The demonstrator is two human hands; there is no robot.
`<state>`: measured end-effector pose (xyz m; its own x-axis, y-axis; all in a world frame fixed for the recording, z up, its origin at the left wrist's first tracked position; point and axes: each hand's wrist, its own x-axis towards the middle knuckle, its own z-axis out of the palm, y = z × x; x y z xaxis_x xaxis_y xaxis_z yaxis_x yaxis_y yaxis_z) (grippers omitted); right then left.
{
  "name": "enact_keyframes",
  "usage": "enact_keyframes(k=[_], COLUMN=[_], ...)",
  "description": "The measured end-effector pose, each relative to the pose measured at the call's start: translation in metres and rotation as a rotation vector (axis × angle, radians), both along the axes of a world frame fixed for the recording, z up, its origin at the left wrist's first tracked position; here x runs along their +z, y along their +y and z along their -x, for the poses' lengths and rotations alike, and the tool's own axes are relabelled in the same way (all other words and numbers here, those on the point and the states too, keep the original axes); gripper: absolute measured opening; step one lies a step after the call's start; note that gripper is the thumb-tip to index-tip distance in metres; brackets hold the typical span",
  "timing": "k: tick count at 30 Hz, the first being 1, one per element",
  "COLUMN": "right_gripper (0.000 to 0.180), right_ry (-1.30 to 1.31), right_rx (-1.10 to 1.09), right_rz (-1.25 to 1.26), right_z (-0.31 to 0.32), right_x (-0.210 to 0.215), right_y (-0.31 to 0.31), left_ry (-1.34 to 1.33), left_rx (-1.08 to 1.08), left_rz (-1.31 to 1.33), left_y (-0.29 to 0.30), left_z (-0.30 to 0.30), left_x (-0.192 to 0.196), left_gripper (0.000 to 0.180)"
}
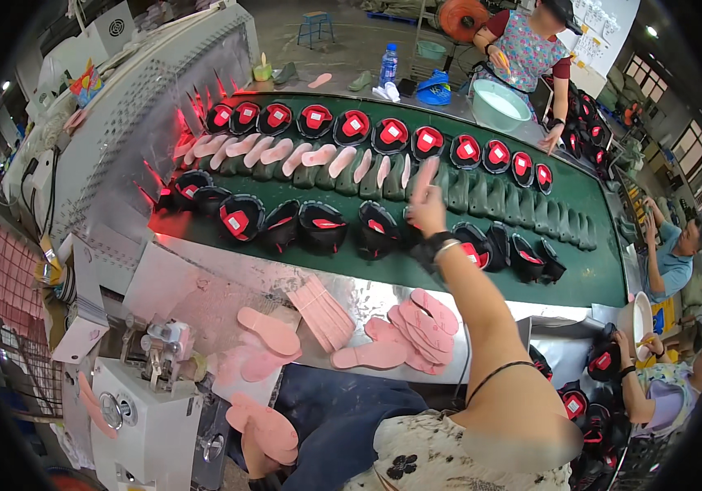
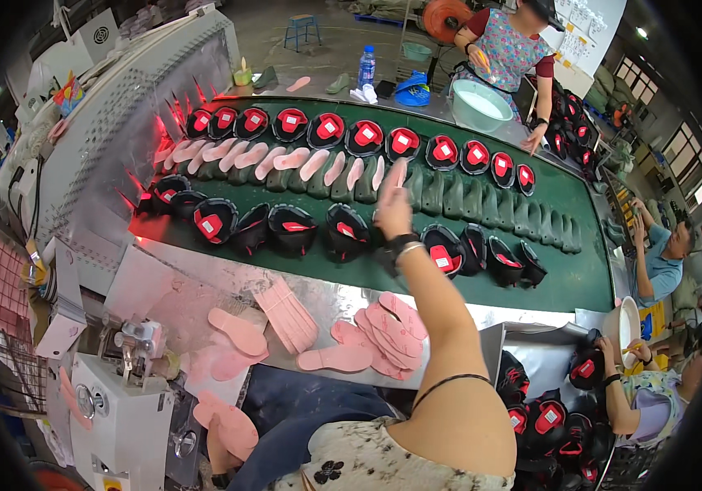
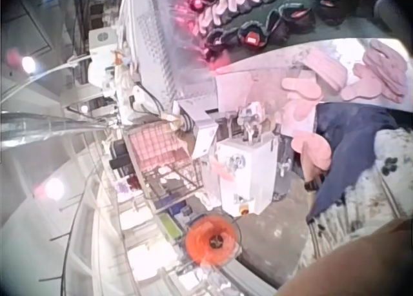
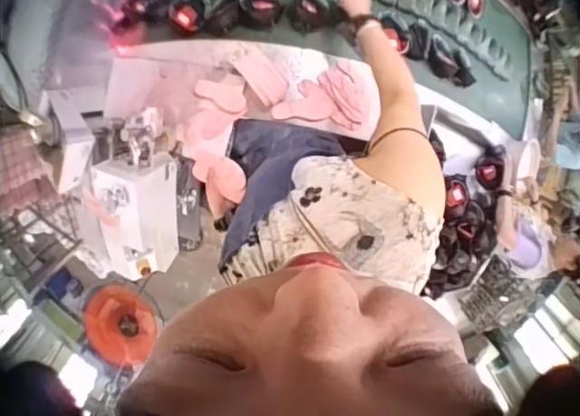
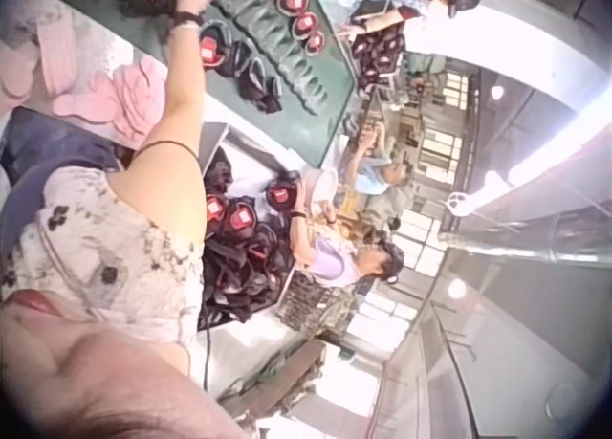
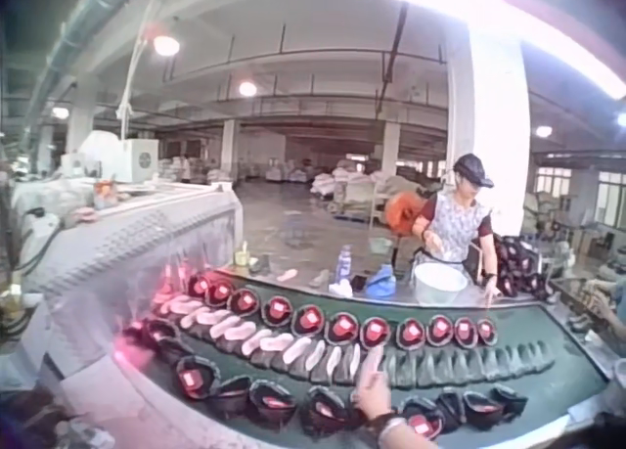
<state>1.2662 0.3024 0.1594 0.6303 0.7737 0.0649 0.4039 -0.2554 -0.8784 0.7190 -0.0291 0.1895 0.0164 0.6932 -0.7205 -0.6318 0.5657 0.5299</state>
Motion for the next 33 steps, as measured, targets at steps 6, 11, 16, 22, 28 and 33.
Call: enact_keyframes(k=[6, 11, 16, 22, 28, 33], right_gripper=[0.034, 0.024, 0.011, 0.040, 0.024, 0.031], right_ry=[-0.182, -0.439, 0.072, 0.069, -0.312, 0.423], right_rx=[-0.134, 0.011, 0.880, 1.444, 1.179, 1.056], right_rz=[0.192, -0.401, -0.264, 0.029, -0.277, 0.032], right_z=[-0.138, 0.031, 0.272, 0.369, 0.391, 0.436], right_x=[-0.030, -0.001, 0.010, 0.054, -0.040, 0.009], right_y=[-0.004, 0.013, -0.105, -0.217, -0.173, -0.105], left_ry=[-0.248, -0.052, 0.189, 0.293, -0.007, -0.191], left_rx=[0.028, -0.039, -0.033, 0.068, 0.125, 0.134], left_rz=[0.001, -0.054, -0.206, -0.279, -0.232, -0.065], left_y=[0.005, 0.005, 0.014, 0.013, -0.006, -0.033], left_z=[-0.003, -0.007, -0.017, -0.017, 0.000, 0.004], left_x=[-0.015, -0.001, 0.004, 0.012, 0.018, 0.020], left_gripper=[0.040, 0.047, 0.044, 0.042, 0.057, 0.052])
